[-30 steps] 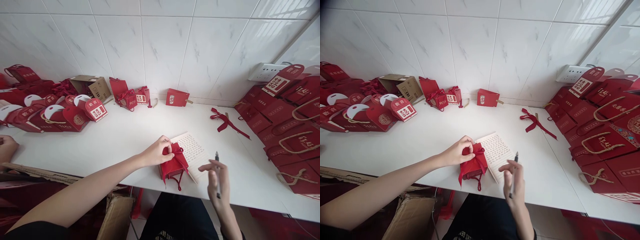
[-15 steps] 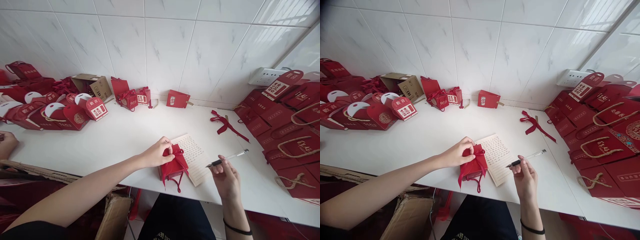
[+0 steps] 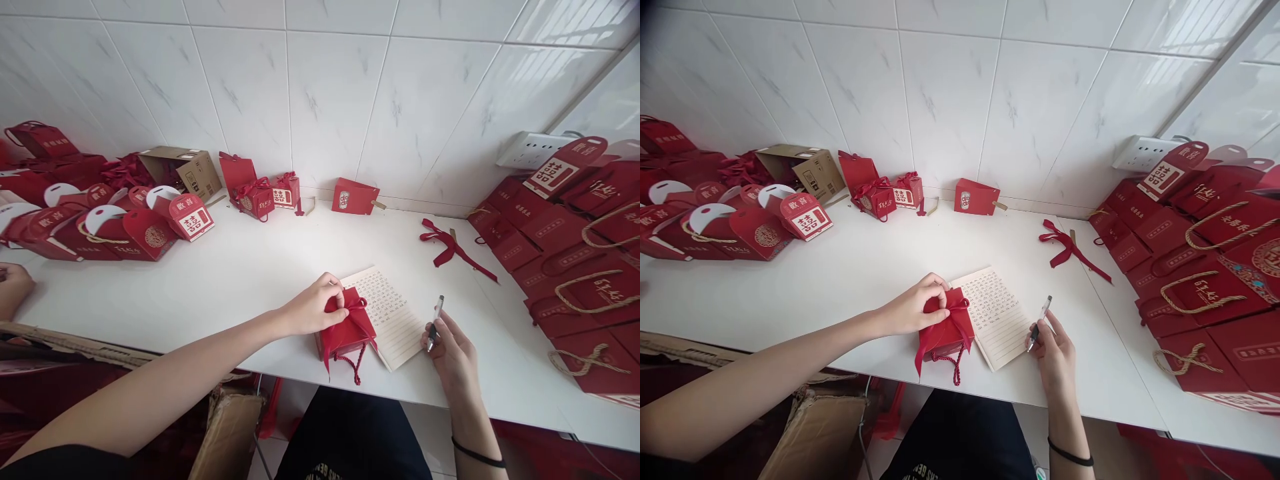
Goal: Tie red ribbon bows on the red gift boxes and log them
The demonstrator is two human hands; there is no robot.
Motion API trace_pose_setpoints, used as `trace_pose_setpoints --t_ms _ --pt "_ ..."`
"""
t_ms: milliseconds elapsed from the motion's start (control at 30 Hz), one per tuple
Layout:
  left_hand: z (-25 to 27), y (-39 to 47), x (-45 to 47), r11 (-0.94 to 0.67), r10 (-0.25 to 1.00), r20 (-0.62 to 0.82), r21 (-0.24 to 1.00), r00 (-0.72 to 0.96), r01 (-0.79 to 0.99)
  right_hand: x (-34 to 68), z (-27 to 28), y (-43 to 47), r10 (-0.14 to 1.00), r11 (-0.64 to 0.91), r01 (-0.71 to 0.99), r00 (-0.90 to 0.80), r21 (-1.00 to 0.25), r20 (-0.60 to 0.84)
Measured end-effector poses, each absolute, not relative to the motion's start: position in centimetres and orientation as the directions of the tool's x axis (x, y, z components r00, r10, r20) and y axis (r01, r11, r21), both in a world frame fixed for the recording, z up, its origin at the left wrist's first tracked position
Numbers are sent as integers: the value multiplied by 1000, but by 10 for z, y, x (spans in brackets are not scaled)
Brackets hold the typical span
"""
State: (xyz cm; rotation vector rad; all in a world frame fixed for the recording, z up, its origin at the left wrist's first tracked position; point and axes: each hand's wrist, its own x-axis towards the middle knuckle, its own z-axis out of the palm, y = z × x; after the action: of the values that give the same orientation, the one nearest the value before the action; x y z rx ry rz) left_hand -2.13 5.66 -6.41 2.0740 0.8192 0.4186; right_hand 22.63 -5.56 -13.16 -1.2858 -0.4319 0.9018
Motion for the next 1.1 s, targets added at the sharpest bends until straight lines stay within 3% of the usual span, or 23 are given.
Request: trace_pose_setpoints --t_ms 133,267,367,633,733,833,967,1100 --pt "-63 57 -21 -415 688 -7 817 725 401 236 -124 -68 679 -113 12 731 -994 -68" --pt "-61 57 -22 -427 672 3 819 741 384 257 -122 -78 611 -390 337 791 -857 32" --pt "-61 56 -23 -444 668 17 812 744 380 266 -126 -77 637 -489 429 771 -760 25" --pt "-64 56 -23 -458 674 30 801 738 386 270 -134 -66 695 -527 503 719 -685 -6" --pt "-63 56 -22 -465 676 41 799 736 382 259 -126 -69 690 -486 591 712 -644 133" --pt "-61 56 -22 -471 668 44 798 743 375 228 -110 -71 725 -309 641 637 -702 263" --pt "-60 56 -21 -466 678 44 798 734 382 180 -90 -59 911 -23 505 367 -863 190" --pt "-63 55 -22 -472 692 65 794 719 383 159 -85 -36 965 1 425 237 -905 112"
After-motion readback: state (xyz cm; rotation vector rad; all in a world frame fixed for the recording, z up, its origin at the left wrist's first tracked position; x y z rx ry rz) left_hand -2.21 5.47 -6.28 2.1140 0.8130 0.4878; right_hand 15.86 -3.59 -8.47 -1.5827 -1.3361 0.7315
